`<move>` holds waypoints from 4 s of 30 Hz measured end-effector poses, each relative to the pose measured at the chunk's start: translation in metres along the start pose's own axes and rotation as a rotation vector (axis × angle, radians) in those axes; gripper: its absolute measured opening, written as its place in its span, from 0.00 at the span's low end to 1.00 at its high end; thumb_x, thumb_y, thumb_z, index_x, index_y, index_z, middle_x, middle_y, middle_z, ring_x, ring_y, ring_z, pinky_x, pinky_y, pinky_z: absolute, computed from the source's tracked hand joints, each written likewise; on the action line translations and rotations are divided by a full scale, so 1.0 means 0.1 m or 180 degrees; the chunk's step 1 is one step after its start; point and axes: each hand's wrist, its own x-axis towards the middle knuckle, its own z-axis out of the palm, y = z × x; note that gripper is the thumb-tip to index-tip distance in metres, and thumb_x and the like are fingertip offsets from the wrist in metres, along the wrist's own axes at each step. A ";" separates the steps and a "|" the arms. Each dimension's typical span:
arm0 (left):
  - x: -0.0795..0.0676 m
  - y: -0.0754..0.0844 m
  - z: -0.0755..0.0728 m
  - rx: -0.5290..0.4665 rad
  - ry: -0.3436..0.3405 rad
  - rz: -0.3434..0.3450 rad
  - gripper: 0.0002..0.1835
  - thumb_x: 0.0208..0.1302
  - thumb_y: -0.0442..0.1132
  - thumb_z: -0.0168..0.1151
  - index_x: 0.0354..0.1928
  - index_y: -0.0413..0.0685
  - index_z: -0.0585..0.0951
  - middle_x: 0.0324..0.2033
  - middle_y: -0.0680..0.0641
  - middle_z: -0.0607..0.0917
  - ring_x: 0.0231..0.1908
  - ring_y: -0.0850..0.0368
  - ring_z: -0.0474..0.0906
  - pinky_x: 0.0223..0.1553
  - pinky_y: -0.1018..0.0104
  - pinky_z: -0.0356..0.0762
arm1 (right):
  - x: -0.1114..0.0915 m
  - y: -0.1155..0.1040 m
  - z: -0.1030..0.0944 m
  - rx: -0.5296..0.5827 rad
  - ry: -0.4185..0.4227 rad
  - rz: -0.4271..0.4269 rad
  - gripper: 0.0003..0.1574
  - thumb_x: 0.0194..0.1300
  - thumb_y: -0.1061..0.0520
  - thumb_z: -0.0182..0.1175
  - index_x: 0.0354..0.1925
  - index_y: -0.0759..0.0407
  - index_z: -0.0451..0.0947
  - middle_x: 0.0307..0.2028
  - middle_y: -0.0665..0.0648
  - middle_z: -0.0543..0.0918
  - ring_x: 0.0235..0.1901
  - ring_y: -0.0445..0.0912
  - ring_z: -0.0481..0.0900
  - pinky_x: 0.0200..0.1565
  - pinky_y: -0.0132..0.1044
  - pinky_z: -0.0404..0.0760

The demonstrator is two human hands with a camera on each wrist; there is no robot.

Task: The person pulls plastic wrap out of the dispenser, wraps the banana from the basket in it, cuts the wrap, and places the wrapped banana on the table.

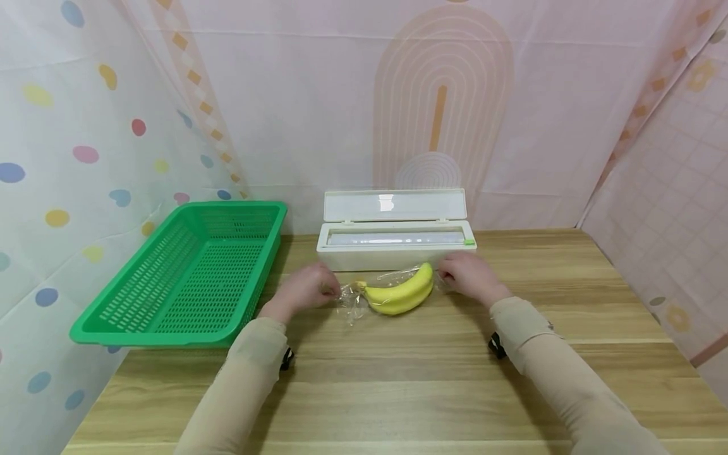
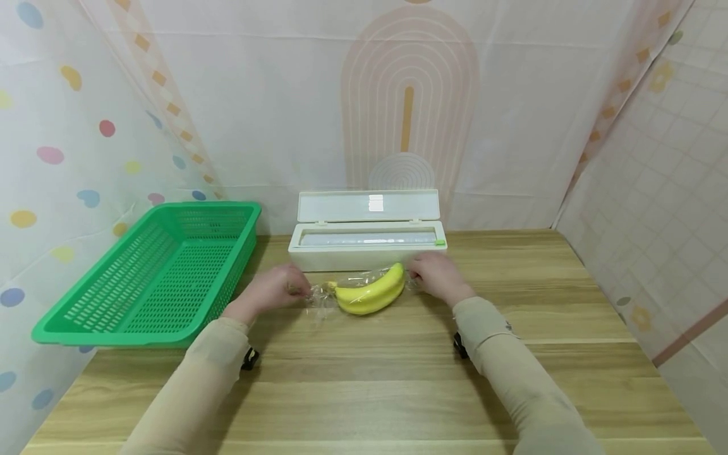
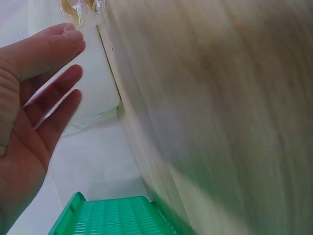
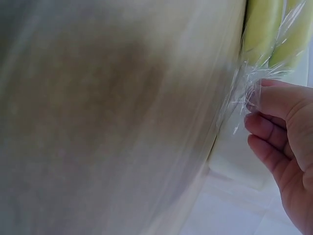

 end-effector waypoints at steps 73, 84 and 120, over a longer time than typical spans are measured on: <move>0.42 1.13 0.35 0.0738 0.0297 -0.0395 0.17 0.50 0.39 0.78 0.43 0.48 0.86 0.41 0.48 0.81 0.44 0.50 0.77 0.44 0.57 0.80 | -0.18 -0.46 -0.16 0.0500 -0.0001 -0.0167 0.17 0.54 0.55 0.76 0.43 0.52 0.83 0.44 0.52 0.81 0.46 0.49 0.76 0.50 0.44 0.78; 0.38 1.14 0.37 0.0890 0.0565 -0.0155 0.17 0.45 0.37 0.80 0.38 0.48 0.84 0.37 0.49 0.80 0.40 0.52 0.77 0.41 0.58 0.79 | -0.24 -0.54 -0.18 0.0290 0.0075 -0.0355 0.18 0.53 0.54 0.76 0.41 0.52 0.81 0.43 0.51 0.80 0.45 0.47 0.76 0.47 0.42 0.79; 0.35 1.18 0.45 0.1103 0.0739 -0.0272 0.16 0.48 0.28 0.72 0.41 0.45 0.82 0.37 0.46 0.81 0.40 0.51 0.77 0.36 0.61 0.80 | -0.16 -0.56 -0.15 -0.0539 0.0531 -0.1338 0.22 0.48 0.56 0.73 0.43 0.57 0.79 0.40 0.54 0.79 0.39 0.50 0.75 0.41 0.41 0.79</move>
